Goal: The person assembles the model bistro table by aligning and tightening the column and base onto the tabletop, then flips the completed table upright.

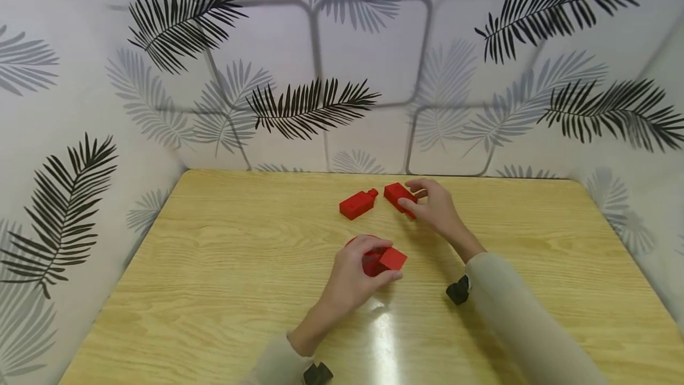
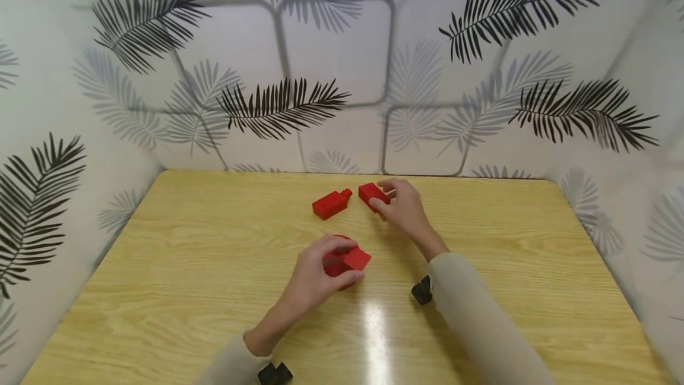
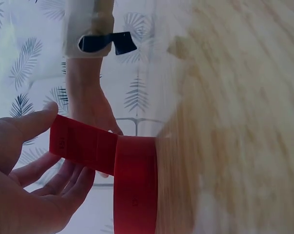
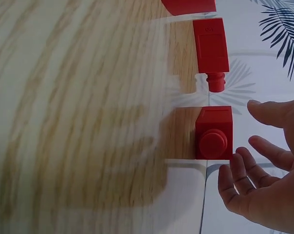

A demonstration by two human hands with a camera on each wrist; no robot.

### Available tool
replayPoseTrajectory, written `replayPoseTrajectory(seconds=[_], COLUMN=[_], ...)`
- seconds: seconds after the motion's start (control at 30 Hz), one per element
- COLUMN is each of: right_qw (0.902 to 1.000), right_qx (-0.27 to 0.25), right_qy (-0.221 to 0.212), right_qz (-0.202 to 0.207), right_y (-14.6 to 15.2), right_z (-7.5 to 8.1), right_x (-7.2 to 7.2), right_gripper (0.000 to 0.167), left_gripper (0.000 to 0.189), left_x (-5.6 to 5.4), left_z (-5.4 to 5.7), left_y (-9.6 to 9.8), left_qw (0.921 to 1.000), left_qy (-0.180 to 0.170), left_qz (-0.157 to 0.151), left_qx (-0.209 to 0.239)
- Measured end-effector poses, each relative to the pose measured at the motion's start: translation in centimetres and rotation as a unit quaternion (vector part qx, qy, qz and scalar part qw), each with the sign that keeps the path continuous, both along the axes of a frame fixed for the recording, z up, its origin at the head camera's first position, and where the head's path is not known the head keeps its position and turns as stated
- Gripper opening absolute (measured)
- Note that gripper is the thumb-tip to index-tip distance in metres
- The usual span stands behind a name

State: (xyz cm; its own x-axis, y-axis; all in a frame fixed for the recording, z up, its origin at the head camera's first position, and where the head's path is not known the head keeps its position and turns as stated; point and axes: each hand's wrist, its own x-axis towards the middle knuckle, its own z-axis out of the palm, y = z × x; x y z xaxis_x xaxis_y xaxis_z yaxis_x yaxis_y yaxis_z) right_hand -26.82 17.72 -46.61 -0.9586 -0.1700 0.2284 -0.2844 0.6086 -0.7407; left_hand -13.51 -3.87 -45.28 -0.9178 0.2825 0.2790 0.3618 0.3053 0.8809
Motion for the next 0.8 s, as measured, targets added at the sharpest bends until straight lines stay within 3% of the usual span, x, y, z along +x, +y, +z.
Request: replayPoseTrajectory(seconds=[0.23,0.5,0.7,0.8], right_qw=[0.9987,0.9979,0.9983,0.9968], right_qx=[0.034,0.033,0.000,-0.031], right_qy=[-0.035,-0.051,-0.049,-0.064], right_qz=[-0.014,-0.025,-0.033,-0.037], right_y=[-0.7,-0.5,0.0,0.4], right_z=[-0.7,-1.1,-0.8,-0.5], right_x=[-1.0,-1.3,-0.8,-0.3], right_gripper=[0.048,0.043,0.042,0.046], left_gripper=[0.042,0.041,0.040,0.041], left_x=[-0.1,0.0,-0.2,-0.4], left_z=[-0.2,0.0,0.3,0.3], left_y=[0.2,-0.1,-1.1,-1.8], left_qw=[1.0000,1.0000,0.9988,0.9981], left_qy=[0.009,0.005,0.006,-0.012], left_qz=[0.004,-0.006,-0.024,-0.040], left_qx=[0.000,-0.006,-0.043,-0.046])
